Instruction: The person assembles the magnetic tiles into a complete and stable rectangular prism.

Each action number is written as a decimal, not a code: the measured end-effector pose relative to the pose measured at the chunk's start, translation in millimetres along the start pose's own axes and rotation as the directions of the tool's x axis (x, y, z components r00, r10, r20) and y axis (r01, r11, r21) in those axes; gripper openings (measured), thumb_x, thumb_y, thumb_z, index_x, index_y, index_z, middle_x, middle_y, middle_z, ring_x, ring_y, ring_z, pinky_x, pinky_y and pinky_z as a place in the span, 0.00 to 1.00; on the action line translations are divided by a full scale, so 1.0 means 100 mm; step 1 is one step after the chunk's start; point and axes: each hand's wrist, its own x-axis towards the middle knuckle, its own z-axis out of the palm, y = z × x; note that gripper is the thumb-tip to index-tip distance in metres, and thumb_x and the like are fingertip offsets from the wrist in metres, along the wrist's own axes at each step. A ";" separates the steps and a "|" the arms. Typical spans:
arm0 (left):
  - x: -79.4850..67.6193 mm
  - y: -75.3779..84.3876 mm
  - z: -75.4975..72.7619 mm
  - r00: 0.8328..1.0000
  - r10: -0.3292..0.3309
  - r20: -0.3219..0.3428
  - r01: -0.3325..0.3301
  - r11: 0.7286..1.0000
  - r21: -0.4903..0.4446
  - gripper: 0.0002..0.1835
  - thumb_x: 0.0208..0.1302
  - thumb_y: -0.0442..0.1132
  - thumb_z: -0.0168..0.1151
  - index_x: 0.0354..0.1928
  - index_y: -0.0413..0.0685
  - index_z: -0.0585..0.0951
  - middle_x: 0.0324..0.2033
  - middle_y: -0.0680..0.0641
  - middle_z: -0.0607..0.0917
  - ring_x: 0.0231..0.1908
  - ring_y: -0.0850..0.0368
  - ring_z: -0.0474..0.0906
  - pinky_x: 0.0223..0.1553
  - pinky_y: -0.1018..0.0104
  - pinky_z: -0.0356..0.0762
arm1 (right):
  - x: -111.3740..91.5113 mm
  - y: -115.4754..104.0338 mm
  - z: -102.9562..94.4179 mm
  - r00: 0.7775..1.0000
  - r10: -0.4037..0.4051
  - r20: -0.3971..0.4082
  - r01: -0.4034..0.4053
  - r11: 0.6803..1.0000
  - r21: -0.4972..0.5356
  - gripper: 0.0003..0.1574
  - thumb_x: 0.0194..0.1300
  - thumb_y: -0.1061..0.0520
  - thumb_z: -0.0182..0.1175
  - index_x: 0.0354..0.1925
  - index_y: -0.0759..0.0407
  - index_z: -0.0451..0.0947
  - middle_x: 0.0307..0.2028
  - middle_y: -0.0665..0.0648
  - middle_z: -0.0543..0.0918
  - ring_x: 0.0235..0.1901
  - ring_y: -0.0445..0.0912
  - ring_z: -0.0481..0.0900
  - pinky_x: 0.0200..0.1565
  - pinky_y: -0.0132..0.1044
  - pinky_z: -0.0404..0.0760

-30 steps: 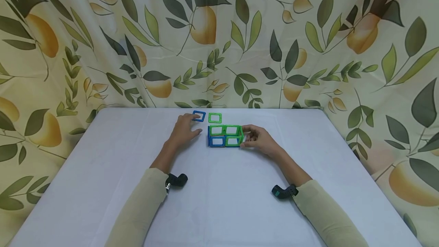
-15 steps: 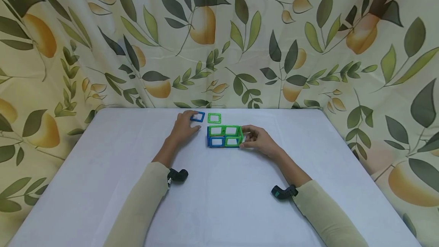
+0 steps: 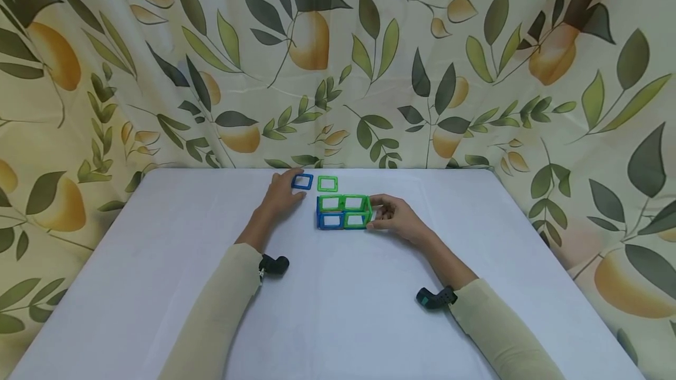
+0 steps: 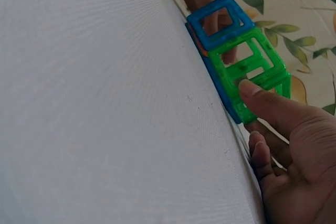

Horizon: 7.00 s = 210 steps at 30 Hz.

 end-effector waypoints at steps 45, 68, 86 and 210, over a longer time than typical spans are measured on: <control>0.12 -0.11 -0.03 0.996 -0.051 0.072 0.046 0.997 0.064 0.35 0.73 0.48 0.69 0.76 0.43 0.71 0.72 0.36 0.63 0.71 0.39 0.60 0.70 0.47 0.65 | 0.00 0.02 0.01 1.000 -0.003 -0.002 0.003 1.000 0.010 0.42 0.58 0.65 0.79 0.68 0.65 0.75 0.44 0.67 0.79 0.37 0.51 0.73 0.36 0.32 0.74; 0.04 -0.05 -0.09 0.999 0.025 0.022 -0.024 1.000 -0.013 0.29 0.69 0.45 0.73 0.68 0.42 0.80 0.67 0.36 0.71 0.70 0.38 0.64 0.71 0.46 0.63 | 0.01 0.03 0.01 1.000 0.004 -0.007 -0.004 1.000 0.005 0.42 0.57 0.63 0.79 0.68 0.63 0.76 0.42 0.62 0.80 0.36 0.50 0.73 0.36 0.33 0.74; 0.00 0.06 -0.19 0.990 0.133 -0.038 -0.137 0.985 -0.103 0.30 0.64 0.49 0.77 0.65 0.44 0.83 0.58 0.40 0.78 0.54 0.42 0.73 0.55 0.48 0.76 | 0.01 0.01 0.01 1.000 0.013 -0.006 -0.013 1.000 0.024 0.44 0.57 0.65 0.79 0.69 0.66 0.74 0.47 0.68 0.79 0.38 0.52 0.72 0.37 0.32 0.73; -0.23 0.47 -0.19 0.922 0.388 -0.019 -0.385 0.906 -0.178 0.15 0.75 0.40 0.63 0.59 0.44 0.86 0.56 0.45 0.85 0.49 0.46 0.77 0.49 0.52 0.75 | 0.00 0.01 0.01 1.000 -0.027 -0.004 0.027 1.000 0.006 0.41 0.58 0.65 0.78 0.67 0.66 0.75 0.45 0.68 0.80 0.36 0.50 0.74 0.37 0.32 0.74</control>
